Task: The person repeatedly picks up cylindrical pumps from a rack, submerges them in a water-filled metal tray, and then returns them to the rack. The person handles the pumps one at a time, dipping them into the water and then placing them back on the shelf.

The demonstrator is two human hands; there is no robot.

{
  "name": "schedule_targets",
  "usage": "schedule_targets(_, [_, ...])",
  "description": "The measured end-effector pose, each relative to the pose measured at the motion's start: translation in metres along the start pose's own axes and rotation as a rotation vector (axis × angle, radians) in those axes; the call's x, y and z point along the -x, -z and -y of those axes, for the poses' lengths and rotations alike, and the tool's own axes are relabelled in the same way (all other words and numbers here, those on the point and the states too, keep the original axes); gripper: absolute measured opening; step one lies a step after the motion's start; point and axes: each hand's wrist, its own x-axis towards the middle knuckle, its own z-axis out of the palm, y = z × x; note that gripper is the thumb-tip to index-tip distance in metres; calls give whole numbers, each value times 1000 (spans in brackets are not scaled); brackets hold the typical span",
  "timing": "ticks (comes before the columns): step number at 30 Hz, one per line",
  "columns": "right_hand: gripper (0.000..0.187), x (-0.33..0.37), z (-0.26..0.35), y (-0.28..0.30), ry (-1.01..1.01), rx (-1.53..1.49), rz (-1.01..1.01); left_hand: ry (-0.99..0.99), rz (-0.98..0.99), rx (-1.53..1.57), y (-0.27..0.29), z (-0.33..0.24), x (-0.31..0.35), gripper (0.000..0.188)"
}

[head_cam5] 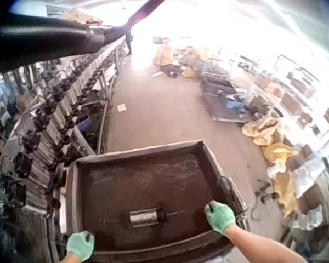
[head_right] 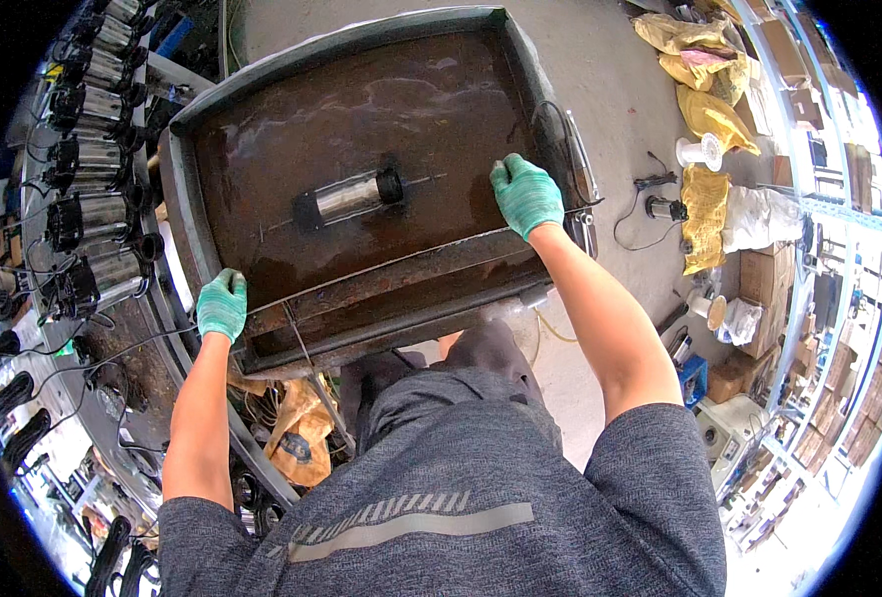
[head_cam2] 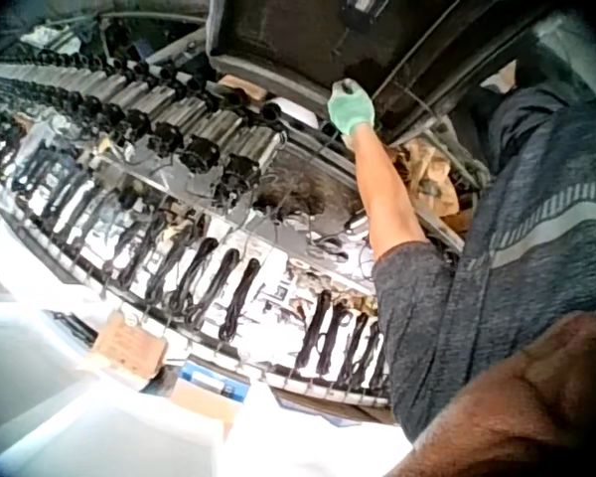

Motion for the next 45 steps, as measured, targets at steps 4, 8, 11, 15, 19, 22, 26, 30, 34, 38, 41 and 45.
schedule_targets(4, [31, 0, 1, 1, -14, 8, 7, 1, -4, 3, -1, 1, -1, 34])
schedule_targets(8, [31, 0, 1, 1, -3, 6, -5, 4, -6, 6, -2, 2, -1, 34])
schedule_targets(11, [31, 0, 0, 0, -1, 8, 1, 8, -14, 2, -3, 2, 0, 34])
schedule_targets(15, [31, 0, 0, 0, -4, 7, 3, 9, 3, 0, 1, -1, 0, 35])
schedule_targets(19, [31, 0, 0, 0, -12, 1, 9, 8, 2, 13, 1, -1, 0, 35])
schedule_targets(22, [31, -1, -1, -1, -5, -1, 9, 9, 0, 14, 2, -2, 0, 35])
schedule_targets(26, [31, 0, 3, 2, -11, 20, 15, 5, -7, 27, -2, 2, 0, 35])
schedule_targets(30, [30, 0, 4, 4, -12, 28, 10, 6, 7, 27, 2, -1, 0, 35])
schedule_targets(34, [31, 1, 2, 2, 7, 24, -7, 19, 8, 16, 3, -3, 1, 35])
schedule_targets(38, [31, 0, 3, 2, -6, 25, 7, 12, 8, 14, 1, -1, 0, 34])
schedule_targets(41, [31, 0, 3, 2, -4, 30, 1, 12, 14, 16, 4, -3, 1, 34])
schedule_targets(45, [31, 0, 3, 2, -2, 26, 1, 11, 11, 18, 4, -3, 1, 34])
